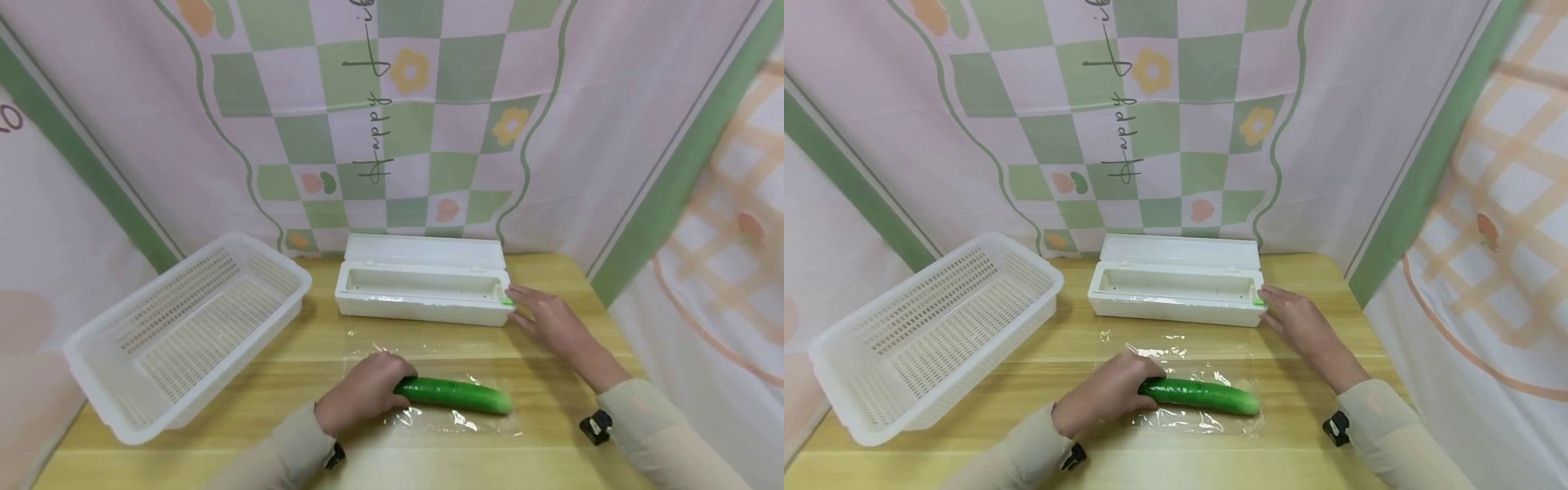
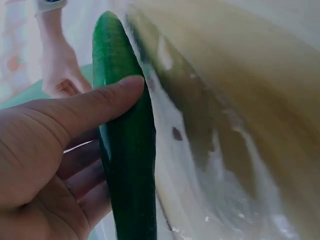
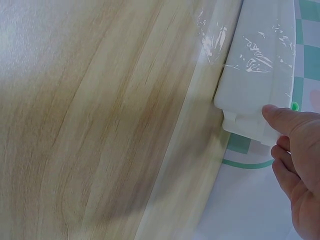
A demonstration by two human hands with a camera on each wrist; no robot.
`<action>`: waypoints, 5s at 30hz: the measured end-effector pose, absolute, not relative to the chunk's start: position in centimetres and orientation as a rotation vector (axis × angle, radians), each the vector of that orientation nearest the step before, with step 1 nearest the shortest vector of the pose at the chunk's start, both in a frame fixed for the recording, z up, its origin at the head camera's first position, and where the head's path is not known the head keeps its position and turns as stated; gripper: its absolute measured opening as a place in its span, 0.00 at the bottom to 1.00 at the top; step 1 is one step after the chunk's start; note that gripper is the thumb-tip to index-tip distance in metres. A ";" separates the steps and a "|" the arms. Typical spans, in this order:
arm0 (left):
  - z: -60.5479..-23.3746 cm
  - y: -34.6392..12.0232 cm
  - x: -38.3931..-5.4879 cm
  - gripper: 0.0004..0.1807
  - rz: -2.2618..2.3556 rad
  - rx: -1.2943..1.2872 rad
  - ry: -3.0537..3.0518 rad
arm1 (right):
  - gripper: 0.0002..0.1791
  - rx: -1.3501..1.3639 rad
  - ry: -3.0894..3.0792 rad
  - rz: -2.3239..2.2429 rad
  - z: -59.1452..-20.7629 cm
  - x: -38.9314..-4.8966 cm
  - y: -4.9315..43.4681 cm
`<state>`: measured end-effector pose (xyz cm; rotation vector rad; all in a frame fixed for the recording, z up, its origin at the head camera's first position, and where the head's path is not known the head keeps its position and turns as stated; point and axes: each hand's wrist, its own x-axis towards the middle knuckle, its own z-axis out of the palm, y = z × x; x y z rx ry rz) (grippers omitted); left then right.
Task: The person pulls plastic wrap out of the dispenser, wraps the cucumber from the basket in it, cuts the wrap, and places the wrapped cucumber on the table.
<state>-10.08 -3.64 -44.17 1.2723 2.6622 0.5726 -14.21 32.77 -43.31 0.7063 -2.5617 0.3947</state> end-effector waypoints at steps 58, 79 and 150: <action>-44.9 -14.8 -8.4 0.09 0.364 1.788 2.564 | 0.20 1.351 -2.414 0.381 -46.1 -2.3 32.5; -46.4 -14.4 -8.0 0.03 0.279 1.678 2.665 | 0.13 1.372 -2.365 0.498 -48.1 -2.7 32.2; -42.5 -10.5 -10.1 0.12 0.554 1.588 2.806 | 0.04 0.695 -2.916 1.086 -45.7 -6.2 32.0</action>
